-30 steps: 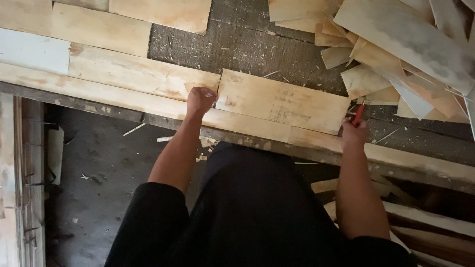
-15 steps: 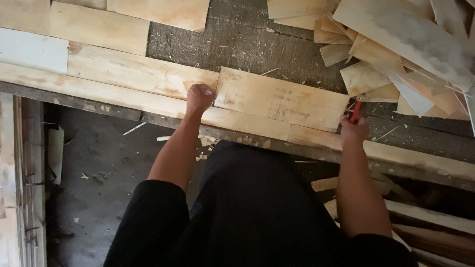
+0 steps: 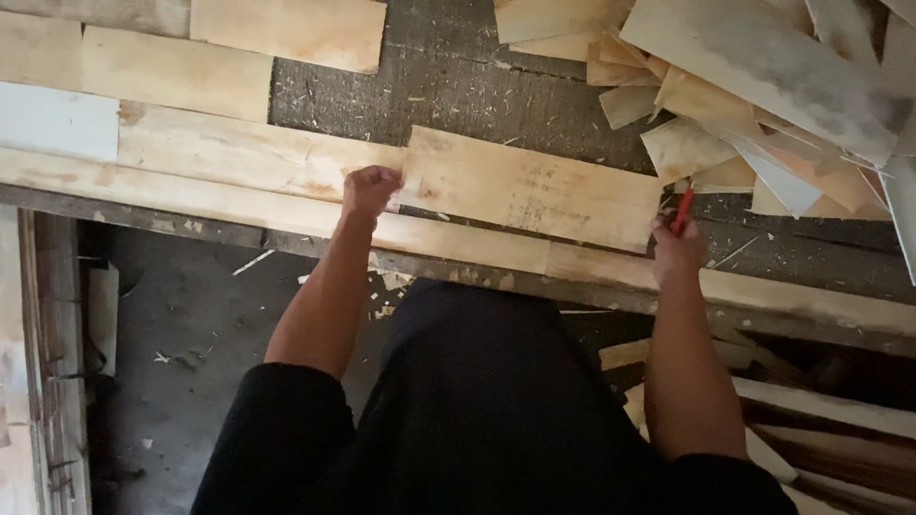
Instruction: Cutting thin wood strips to size and fitting them into a patterned surface using a utility knife.
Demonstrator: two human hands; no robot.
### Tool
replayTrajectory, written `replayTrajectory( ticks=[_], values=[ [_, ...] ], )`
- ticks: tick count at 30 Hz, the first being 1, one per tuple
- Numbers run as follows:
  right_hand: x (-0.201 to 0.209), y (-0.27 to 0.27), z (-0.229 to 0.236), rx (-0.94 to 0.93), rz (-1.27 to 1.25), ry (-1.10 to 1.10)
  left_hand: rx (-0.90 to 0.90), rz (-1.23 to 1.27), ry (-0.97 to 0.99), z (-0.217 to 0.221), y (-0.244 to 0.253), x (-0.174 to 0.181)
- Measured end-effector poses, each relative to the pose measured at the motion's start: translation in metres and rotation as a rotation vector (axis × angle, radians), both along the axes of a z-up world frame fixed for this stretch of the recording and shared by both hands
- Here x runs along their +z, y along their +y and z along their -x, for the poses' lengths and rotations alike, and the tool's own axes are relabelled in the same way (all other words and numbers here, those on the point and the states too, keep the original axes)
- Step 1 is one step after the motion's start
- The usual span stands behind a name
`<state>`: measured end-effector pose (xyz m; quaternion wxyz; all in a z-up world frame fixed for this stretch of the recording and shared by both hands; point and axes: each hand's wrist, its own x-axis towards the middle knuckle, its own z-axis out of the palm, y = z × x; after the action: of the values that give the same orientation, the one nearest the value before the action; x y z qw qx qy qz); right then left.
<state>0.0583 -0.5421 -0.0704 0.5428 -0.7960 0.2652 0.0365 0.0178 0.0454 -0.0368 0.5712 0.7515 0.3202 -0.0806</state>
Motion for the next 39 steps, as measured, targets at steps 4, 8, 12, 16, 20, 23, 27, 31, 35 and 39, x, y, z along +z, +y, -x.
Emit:
replayTrajectory(
  ticks=[4, 8, 12, 16, 20, 23, 27, 31, 35, 39],
  values=[
    [0.038, 0.008, 0.005, 0.025, -0.159, 0.128, 0.058, -0.003, 0.048, -0.017, -0.011, 0.043],
    [0.031, 0.006, 0.012, 0.090, -0.375, 0.187, 0.301, 0.319, -0.146, -0.042, -0.012, 0.051],
    [0.053, 0.054, 0.039, 0.037, -0.608, 0.215, 0.644, 0.696, -0.312, -0.058, -0.051, 0.107],
    [0.041, 0.101, 0.065, 0.123, -0.828, 0.124, 0.575, 0.780, -0.392, -0.062, -0.090, 0.053],
    [0.046, 0.150, 0.079, 0.044, -0.801, 0.249, 0.275, 0.526, -0.516, -0.054, -0.119, 0.017],
    [0.035, 0.162, 0.090, 0.071, -0.709, 0.232, 0.278, 0.494, -0.479, -0.050, -0.121, 0.046],
    [0.030, 0.153, 0.090, 0.268, -0.742, 0.063, 0.202, 0.435, -0.575, -0.061, -0.102, -0.002],
    [0.045, 0.144, 0.075, 0.290, -0.744, 0.158, 0.296, 0.411, -0.384, -0.053, -0.096, 0.016],
    [0.046, 0.144, 0.064, 0.297, -0.688, 0.219, 0.367, 0.425, -0.248, -0.032, -0.098, 0.047],
    [0.060, 0.173, 0.052, 0.308, -0.669, 0.116, 0.630, 0.697, -0.435, -0.020, -0.104, -0.035]
  ],
)
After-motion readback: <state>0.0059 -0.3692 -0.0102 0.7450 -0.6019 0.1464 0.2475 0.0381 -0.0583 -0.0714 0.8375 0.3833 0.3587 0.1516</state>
